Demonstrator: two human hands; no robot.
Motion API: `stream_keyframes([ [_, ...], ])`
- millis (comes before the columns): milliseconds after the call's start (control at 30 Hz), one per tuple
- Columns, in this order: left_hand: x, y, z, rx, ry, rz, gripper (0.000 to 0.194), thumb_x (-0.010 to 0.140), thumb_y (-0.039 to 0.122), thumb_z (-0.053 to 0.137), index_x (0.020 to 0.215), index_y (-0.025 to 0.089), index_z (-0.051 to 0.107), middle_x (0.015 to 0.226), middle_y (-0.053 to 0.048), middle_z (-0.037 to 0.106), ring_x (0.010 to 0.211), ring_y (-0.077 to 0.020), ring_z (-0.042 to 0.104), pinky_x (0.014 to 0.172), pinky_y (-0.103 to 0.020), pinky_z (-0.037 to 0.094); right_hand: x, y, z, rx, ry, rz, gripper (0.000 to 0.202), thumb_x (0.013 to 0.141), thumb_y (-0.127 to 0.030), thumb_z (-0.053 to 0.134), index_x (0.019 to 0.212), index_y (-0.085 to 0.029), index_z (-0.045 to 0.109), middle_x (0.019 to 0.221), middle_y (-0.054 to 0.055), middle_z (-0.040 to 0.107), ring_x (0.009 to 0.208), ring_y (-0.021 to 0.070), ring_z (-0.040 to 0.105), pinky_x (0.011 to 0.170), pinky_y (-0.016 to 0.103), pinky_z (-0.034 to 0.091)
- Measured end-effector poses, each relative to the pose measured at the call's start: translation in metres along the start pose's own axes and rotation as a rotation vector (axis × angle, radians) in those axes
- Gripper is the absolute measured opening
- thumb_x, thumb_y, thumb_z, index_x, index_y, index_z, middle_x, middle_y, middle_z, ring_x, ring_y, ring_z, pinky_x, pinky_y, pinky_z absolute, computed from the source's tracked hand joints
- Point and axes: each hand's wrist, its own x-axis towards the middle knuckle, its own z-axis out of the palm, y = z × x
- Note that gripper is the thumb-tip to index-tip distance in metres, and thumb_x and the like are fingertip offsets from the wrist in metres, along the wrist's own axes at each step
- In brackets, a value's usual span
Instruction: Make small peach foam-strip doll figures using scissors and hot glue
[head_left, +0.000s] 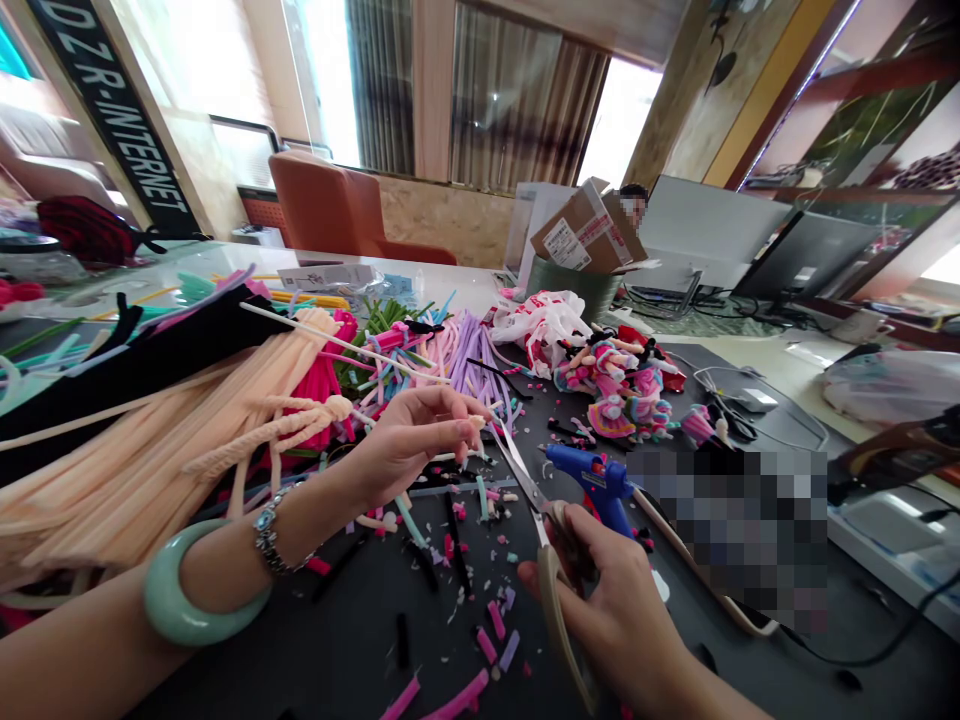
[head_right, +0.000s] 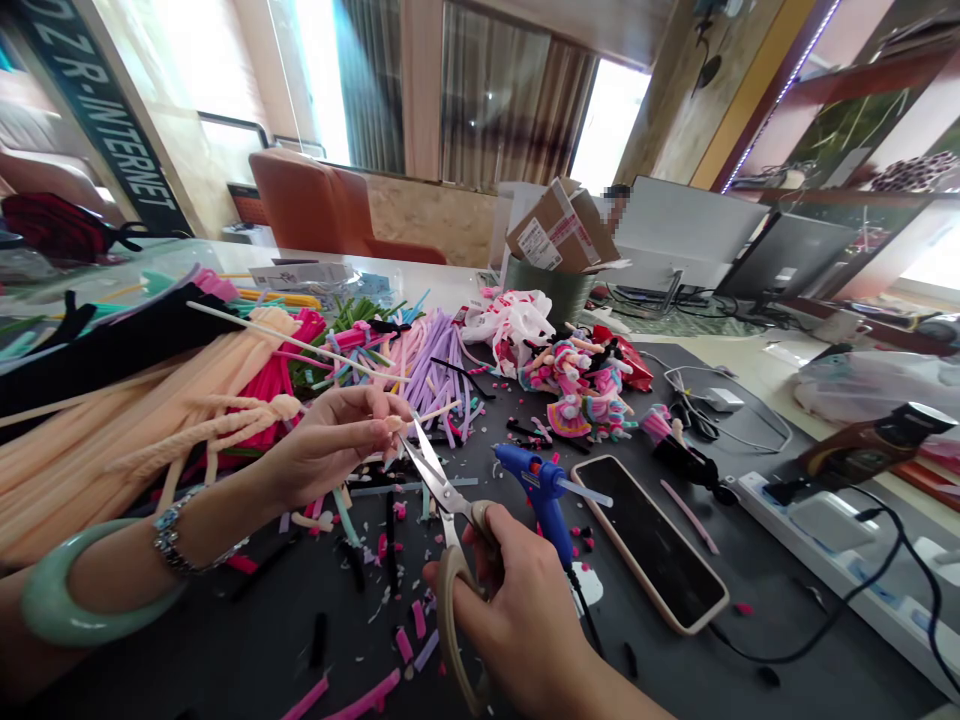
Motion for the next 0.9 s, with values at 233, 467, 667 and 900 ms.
stream_keyframes([
  [233,0.002,0.001,0.0,0.018,0.06,0.003,0.019,0.07,0.015,0.072,0.066,0.013,0.053,0.075,-0.001,0.062,0.06,-0.0077,0.057,0.054,-0.018,0.046,0.002,-0.005,-0.003,-0.025,-0.029,0.027,0.024,0.079,-0.04,0.057,0.072,-0.021,0.044,0.061,-0.005,0.046,0.055,0.0106,0.041,0.051,0.021,0.033],
  [467,0.01,0.054,-0.016,0.224,0.271,0.154,0.011,0.076,0.014,0.066,0.08,0.014,0.056,0.07,0.002,0.061,0.062,-0.006,0.056,0.06,-0.017,0.046,0.004,-0.005,0.001,-0.213,-0.107,0.034,0.025,0.078,-0.037,0.055,0.067,-0.022,0.039,0.061,-0.004,0.047,0.056,0.0129,0.042,0.052,0.024,0.033],
  [667,-0.013,0.115,-0.04,0.648,0.295,0.222,0.015,0.078,0.012,0.062,0.092,0.008,0.057,0.073,0.003,0.063,0.07,-0.0062,0.059,0.07,-0.02,0.042,0.001,-0.003,0.005,-0.32,-0.167,0.003,0.019,0.077,-0.03,0.058,0.093,-0.02,0.056,0.09,0.005,0.063,0.08,0.0211,0.06,0.067,0.03,0.045],
  [900,-0.033,0.133,-0.069,1.374,0.113,0.237,0.011,0.067,-0.001,0.063,0.066,0.01,0.063,0.057,0.003,0.059,0.05,-0.0049,0.049,0.051,-0.015,0.031,-0.001,0.007,0.02,-0.615,-0.071,-0.25,0.024,0.086,-0.026,0.055,0.106,-0.013,0.061,0.101,0.014,0.065,0.09,0.0263,0.064,0.076,0.037,0.052],
])
